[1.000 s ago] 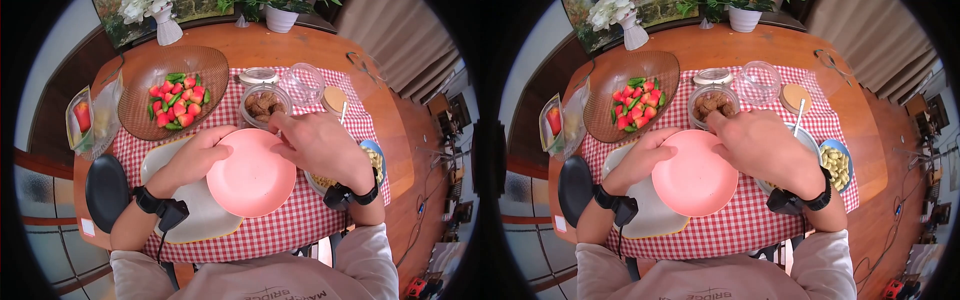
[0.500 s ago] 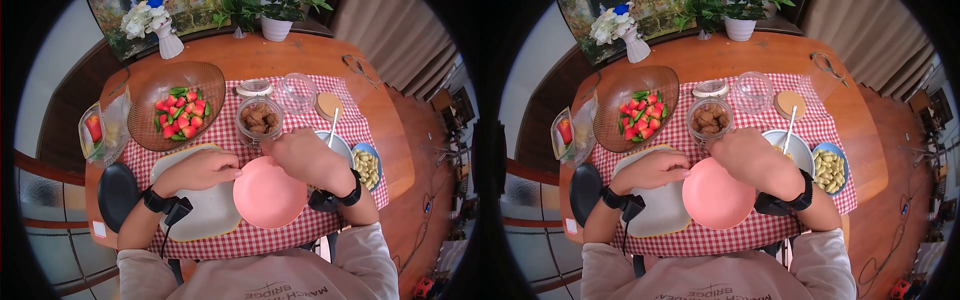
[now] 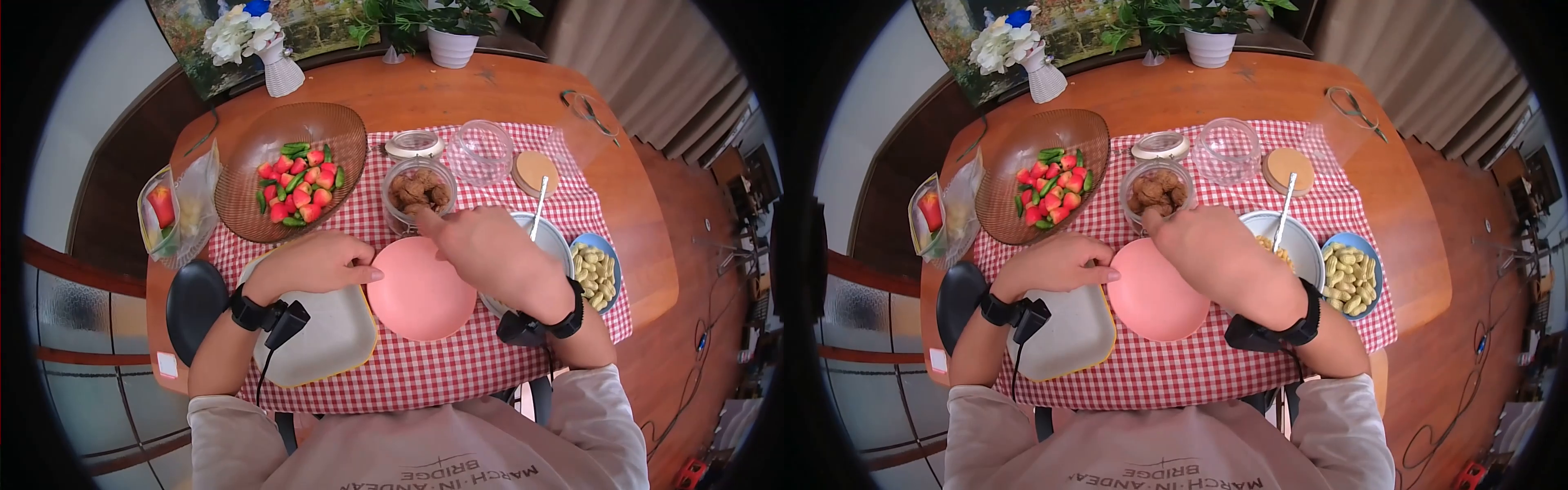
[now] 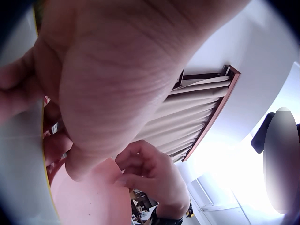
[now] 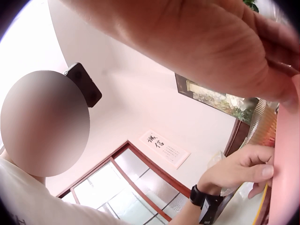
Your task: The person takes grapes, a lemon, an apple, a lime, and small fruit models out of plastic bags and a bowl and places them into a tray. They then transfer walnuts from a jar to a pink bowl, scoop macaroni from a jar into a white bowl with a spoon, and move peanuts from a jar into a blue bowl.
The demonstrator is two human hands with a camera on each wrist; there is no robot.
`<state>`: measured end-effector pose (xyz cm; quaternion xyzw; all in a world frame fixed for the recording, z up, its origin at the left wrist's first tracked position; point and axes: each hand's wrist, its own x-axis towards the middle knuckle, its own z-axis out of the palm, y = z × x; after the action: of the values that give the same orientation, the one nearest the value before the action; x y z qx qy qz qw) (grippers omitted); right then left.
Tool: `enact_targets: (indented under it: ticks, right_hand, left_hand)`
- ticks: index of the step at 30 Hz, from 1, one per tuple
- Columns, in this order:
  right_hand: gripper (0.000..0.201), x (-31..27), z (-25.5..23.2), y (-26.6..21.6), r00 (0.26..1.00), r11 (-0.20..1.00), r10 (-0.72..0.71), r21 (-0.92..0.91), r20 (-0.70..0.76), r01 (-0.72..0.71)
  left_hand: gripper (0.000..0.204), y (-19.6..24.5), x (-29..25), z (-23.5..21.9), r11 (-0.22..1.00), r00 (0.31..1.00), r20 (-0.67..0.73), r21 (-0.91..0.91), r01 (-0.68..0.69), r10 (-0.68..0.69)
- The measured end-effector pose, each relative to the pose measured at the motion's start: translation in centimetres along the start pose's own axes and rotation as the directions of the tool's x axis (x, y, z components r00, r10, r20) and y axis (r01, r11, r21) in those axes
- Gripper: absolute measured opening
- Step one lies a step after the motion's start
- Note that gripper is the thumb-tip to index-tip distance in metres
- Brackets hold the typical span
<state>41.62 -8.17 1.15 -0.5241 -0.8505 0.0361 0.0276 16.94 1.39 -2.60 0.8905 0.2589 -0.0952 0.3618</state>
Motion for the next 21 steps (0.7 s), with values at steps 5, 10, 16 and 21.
enact_targets:
  ticks: [5, 10, 16, 21]
  right_hand:
    - [0.021, -0.4, -0.1, -0.5, 0.998, 0.999, -0.05, -0.01, 0.03, 0.05]
    - [0.013, -0.4, 1.3, -0.2, 0.981, 0.987, -0.149, -0.042, 0.122, 0.155]
    - [0.013, -0.2, 2.5, 0.1, 0.978, 0.986, -0.168, 0.017, 0.121, 0.167]
    - [0.015, 0.1, 3.1, -0.2, 0.972, 0.986, -0.165, 0.059, 0.169, 0.157]
  left_hand:
    - [0.036, 0.6, -0.3, -0.2, 0.994, 0.997, 0.02, 0.081, 0.073, -0.075]
    - [0.033, 2.4, -0.2, 0.4, 0.984, 0.979, -0.2, 0.162, 0.078, -0.045]
    - [0.027, 2.2, 0.7, 1.3, 0.987, 0.971, -0.237, 0.155, 0.032, 0.006]
    - [0.019, 2.3, 1.0, 1.5, 0.965, 0.984, -0.174, 0.248, 0.086, -0.043]
